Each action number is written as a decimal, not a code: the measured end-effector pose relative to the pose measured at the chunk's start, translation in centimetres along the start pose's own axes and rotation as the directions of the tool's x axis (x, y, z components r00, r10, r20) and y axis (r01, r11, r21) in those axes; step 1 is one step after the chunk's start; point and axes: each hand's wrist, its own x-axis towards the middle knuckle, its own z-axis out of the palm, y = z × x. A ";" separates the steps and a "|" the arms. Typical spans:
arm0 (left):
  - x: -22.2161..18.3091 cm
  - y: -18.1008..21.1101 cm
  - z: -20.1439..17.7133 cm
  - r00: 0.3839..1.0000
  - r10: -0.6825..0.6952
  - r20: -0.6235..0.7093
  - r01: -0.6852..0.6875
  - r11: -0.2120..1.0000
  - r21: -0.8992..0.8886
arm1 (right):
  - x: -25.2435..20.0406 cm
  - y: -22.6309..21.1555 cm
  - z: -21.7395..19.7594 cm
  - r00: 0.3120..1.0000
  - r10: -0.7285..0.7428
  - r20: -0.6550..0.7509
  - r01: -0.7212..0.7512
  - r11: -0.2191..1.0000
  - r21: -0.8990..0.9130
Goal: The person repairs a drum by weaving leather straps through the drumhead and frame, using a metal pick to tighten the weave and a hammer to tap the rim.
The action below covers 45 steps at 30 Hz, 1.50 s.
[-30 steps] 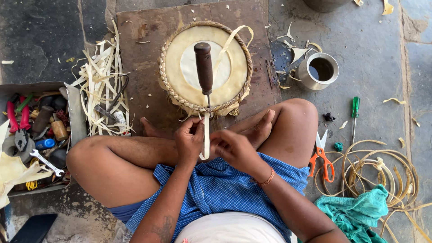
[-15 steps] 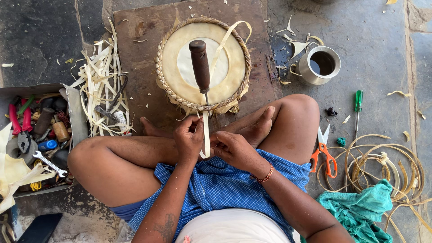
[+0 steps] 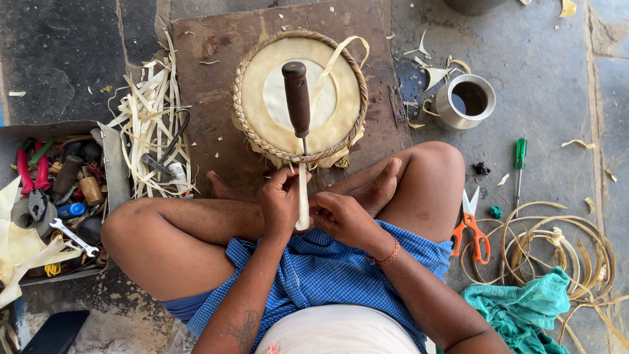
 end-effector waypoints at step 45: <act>4.8 0.4 -2.2 0.724 0.660 0.202 -0.677 0.621 0.396 | -0.3 -2.6 -5.3 0.998 -0.024 -0.051 0.004 0.936 -0.353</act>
